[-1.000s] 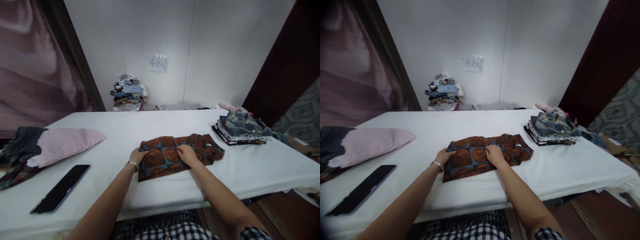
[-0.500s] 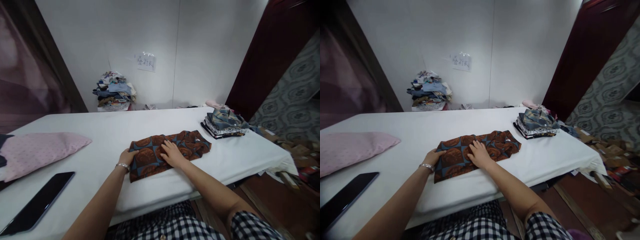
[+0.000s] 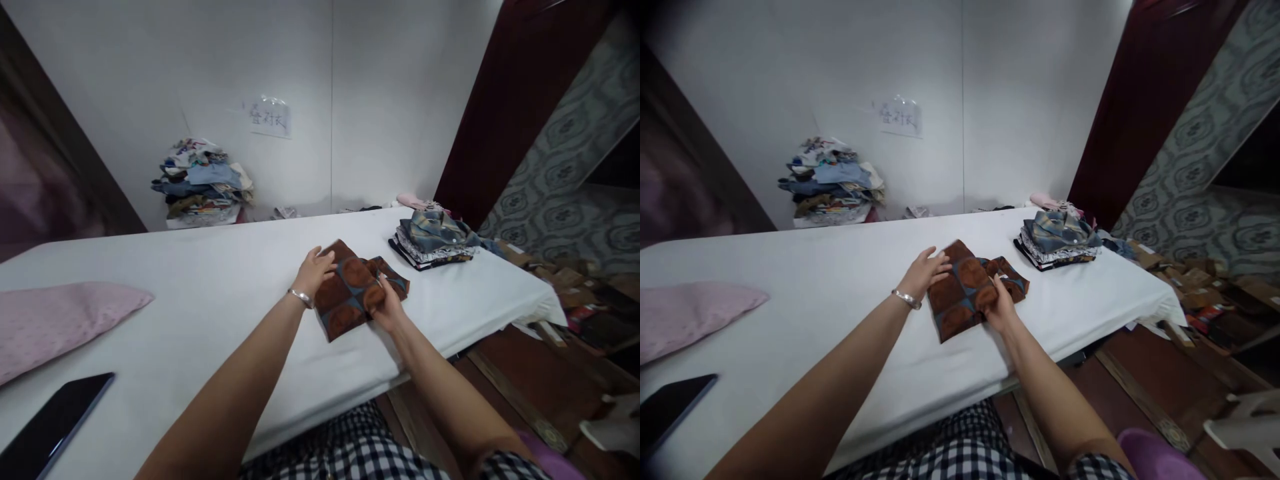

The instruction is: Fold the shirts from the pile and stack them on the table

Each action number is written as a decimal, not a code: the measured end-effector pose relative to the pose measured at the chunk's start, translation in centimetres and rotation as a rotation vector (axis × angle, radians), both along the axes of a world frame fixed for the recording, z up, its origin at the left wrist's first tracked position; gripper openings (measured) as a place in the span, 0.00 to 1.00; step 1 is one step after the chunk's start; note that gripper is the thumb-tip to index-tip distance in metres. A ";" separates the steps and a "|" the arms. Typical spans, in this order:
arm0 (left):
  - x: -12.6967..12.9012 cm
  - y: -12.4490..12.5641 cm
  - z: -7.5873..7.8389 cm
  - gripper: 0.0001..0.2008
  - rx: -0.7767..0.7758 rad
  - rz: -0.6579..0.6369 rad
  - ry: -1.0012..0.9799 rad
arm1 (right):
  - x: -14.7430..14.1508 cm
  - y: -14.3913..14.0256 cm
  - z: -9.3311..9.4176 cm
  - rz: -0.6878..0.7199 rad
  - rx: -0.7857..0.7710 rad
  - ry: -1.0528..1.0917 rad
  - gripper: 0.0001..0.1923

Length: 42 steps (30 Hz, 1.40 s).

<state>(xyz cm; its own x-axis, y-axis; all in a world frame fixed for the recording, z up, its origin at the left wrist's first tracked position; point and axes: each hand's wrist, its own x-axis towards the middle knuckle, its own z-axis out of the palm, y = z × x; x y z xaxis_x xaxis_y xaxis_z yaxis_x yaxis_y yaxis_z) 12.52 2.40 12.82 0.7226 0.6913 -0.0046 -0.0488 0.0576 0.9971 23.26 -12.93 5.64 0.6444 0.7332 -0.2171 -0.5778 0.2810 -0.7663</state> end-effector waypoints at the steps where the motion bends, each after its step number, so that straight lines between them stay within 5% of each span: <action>1: 0.4 -0.3 -0.9 0.30 0.128 0.021 0.053 | 0.6 -0.6 -0.1 -0.026 -0.009 0.012 0.20; 4: 0.2 -0.7 -4.5 0.24 0.560 0.037 0.216 | 1.6 -1.8 -0.6 -0.080 -0.093 0.016 0.25; 7: -0.9 -0.7 -7.1 0.21 0.873 -0.102 0.370 | 1.7 -2.3 -1.0 -0.102 -0.157 -0.052 0.38; 10: -1.5 -0.5 -7.7 0.16 1.085 -0.233 0.494 | 1.6 -2.8 -1.6 -0.080 -0.224 -0.143 0.41; 14: -1.6 0.0 -7.1 0.11 1.203 -0.212 0.645 | 1.2 -2.8 -2.4 -0.054 -0.256 -0.212 0.40; 18: -1.7 0.2 -7.2 0.12 1.218 -0.172 0.696 | 0.8 -2.0 -2.4 0.025 -0.236 -0.287 0.38; 23: -1.3 2.5 -6.9 0.14 1.135 -0.083 0.514 | 0.7 -1.7 -2.0 -0.019 -0.233 -0.220 0.47; 30: 4.0 6.6 -6.5 0.20 0.897 -0.081 0.587 | 0.2 -2.0 -1.8 -0.105 -0.215 -0.077 0.51; 33: 5.1 6.6 -6.8 0.12 0.824 -0.093 0.599 | -0.4 -1.6 -1.4 -0.114 -0.192 -0.097 0.52; 42: 0.0 8.1 -6.1 0.09 0.734 -0.003 0.561 | -3.1 -0.4 -0.7 -0.012 -0.145 -0.028 0.51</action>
